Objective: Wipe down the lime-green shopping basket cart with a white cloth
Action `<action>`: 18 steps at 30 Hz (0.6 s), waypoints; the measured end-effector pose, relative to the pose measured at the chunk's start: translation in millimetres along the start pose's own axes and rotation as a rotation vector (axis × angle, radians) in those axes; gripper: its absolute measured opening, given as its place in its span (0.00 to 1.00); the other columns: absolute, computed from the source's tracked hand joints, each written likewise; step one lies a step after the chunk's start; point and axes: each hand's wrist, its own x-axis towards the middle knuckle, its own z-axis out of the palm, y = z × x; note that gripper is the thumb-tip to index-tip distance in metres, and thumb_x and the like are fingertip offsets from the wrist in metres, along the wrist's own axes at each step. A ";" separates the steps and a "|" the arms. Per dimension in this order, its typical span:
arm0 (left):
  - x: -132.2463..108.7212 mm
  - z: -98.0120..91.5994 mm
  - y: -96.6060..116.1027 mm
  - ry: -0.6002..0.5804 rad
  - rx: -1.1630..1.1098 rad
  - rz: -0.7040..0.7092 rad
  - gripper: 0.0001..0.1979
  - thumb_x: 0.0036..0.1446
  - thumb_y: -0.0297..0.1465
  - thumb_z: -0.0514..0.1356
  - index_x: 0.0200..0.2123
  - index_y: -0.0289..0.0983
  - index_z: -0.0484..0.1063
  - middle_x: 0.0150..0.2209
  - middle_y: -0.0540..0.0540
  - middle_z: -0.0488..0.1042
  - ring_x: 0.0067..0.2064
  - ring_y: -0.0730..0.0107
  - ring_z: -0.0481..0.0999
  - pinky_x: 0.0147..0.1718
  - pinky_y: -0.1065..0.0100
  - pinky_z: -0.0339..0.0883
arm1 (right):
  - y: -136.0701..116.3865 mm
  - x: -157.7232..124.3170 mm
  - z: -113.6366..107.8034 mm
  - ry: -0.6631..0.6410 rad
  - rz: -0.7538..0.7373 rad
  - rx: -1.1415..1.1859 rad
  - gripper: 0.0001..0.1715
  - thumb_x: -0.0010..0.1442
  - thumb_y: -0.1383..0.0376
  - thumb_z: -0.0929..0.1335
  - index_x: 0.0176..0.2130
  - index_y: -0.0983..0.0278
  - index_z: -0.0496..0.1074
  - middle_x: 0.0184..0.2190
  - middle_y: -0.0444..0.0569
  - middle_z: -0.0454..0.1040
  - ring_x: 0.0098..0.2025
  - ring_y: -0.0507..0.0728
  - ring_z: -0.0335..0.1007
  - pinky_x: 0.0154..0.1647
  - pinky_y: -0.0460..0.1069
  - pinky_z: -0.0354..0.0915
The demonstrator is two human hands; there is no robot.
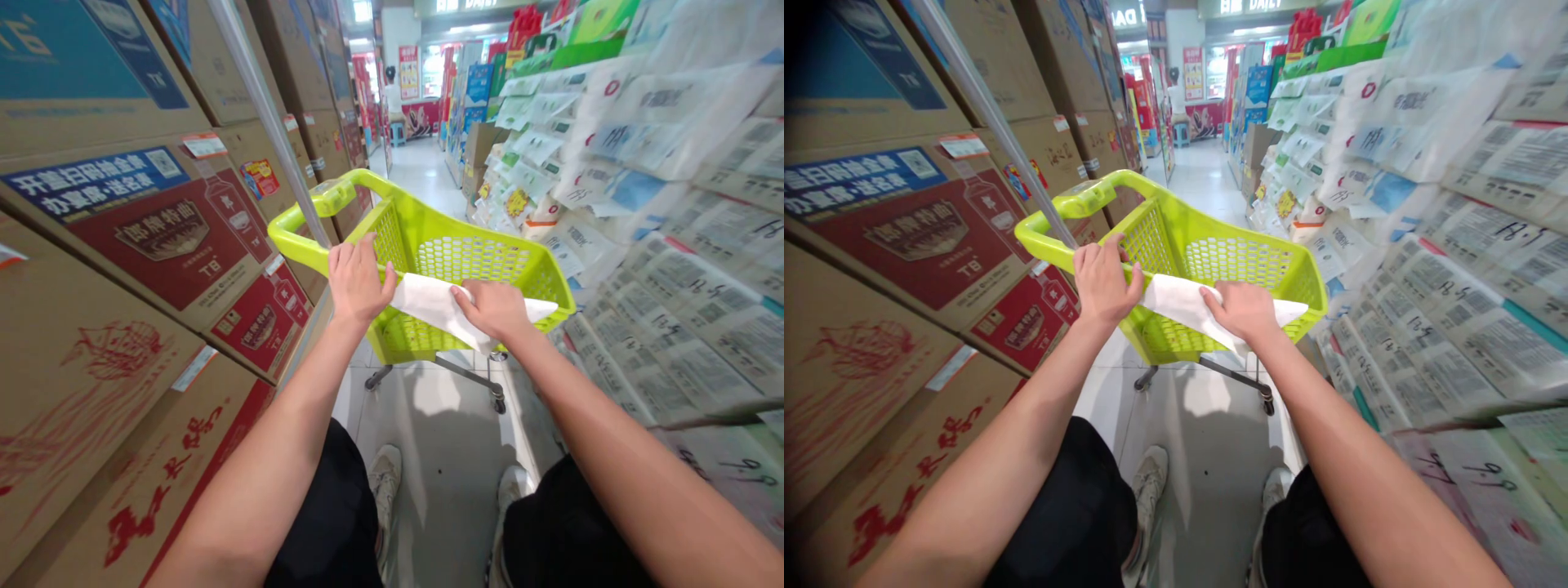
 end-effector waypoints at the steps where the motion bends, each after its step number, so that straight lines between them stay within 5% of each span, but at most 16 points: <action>1: -0.5 0.0 0.3 0.007 -0.003 0.006 0.27 0.64 0.38 0.55 0.63 0.34 0.67 0.46 0.38 0.78 0.54 0.44 0.71 0.61 0.47 0.54 | 8.4 -1.4 1.1 -0.009 0.026 -0.015 0.41 0.74 0.41 0.51 0.47 0.62 0.80 0.42 0.58 0.83 0.43 0.65 0.79 0.35 0.51 0.57; 7: -4.8 5.8 17.5 0.068 -0.044 -0.010 0.19 0.64 0.37 0.55 0.55 0.40 0.72 0.44 0.41 0.80 0.51 0.47 0.71 0.60 0.46 0.54 | 32.5 -3.1 5.2 0.005 0.184 -0.063 0.41 0.73 0.43 0.51 0.47 0.60 0.82 0.39 0.59 0.83 0.42 0.67 0.79 0.36 0.53 0.57; 12: -8.8 9.9 37.2 0.109 -0.052 -0.031 0.18 0.61 0.37 0.58 0.53 0.41 0.73 0.44 0.42 0.80 0.50 0.47 0.71 0.60 0.46 0.53 | -13.5 3.6 7.1 0.139 0.045 0.042 0.35 0.74 0.47 0.53 0.45 0.62 0.79 0.41 0.58 0.82 0.45 0.66 0.76 0.43 0.54 0.57; 18: -10.3 6.2 37.3 0.054 -0.002 0.043 0.18 0.61 0.37 0.57 0.53 0.41 0.73 0.47 0.41 0.79 0.52 0.47 0.71 0.61 0.47 0.53 | -62.9 7.2 9.9 0.310 -0.191 0.122 0.30 0.73 0.49 0.58 0.56 0.67 0.71 0.52 0.62 0.77 0.53 0.69 0.68 0.52 0.57 0.55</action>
